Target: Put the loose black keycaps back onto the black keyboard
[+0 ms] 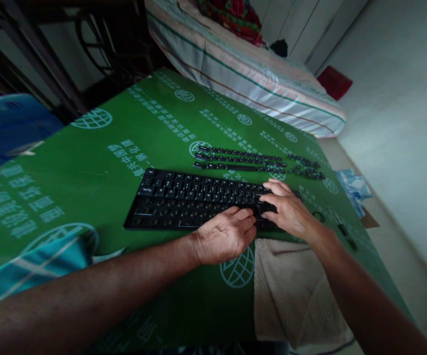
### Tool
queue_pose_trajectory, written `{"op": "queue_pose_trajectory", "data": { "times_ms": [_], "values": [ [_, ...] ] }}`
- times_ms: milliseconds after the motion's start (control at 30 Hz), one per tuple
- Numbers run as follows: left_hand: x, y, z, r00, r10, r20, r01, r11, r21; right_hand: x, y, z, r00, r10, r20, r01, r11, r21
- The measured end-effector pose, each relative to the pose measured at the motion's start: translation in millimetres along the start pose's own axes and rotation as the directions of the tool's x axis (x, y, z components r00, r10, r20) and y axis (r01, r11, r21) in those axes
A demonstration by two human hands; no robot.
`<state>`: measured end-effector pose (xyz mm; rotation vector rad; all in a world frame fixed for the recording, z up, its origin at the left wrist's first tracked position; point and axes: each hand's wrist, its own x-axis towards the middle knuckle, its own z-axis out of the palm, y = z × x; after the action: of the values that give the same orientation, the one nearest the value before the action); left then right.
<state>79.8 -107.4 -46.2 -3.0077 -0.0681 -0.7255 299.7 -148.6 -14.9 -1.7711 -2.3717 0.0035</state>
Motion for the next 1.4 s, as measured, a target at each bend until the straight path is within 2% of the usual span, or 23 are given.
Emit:
{"op": "queue_pose_trajectory", "data": {
  "times_ms": [167,467,800,1067,1400],
  "values": [
    [0,0,1,1.000,-0.003,-0.005,0.003,1.000,-0.009,9,1,-4,0.999,0.002,0.034,-0.003,0.999,0.046],
    [0,0,1,1.000,-0.008,-0.015,0.008,1.000,-0.018,15,8,-5,0.995,-0.078,0.058,0.072,0.994,0.088],
    [0,0,0,1.000,-0.012,0.003,0.012,1.000,-0.022,11,4,-7,0.993,-0.099,0.072,0.096,0.994,0.042],
    [-1,0,4,1.000,-0.013,-0.006,0.013,1.000,-0.015,14,9,-3,0.995,-0.089,0.048,0.083,0.991,0.110],
    [0,0,3,1.000,-0.020,-0.003,0.020,1.000,-0.016,7,5,-5,0.996,-0.085,0.019,0.084,0.995,0.058]
  ]
}}
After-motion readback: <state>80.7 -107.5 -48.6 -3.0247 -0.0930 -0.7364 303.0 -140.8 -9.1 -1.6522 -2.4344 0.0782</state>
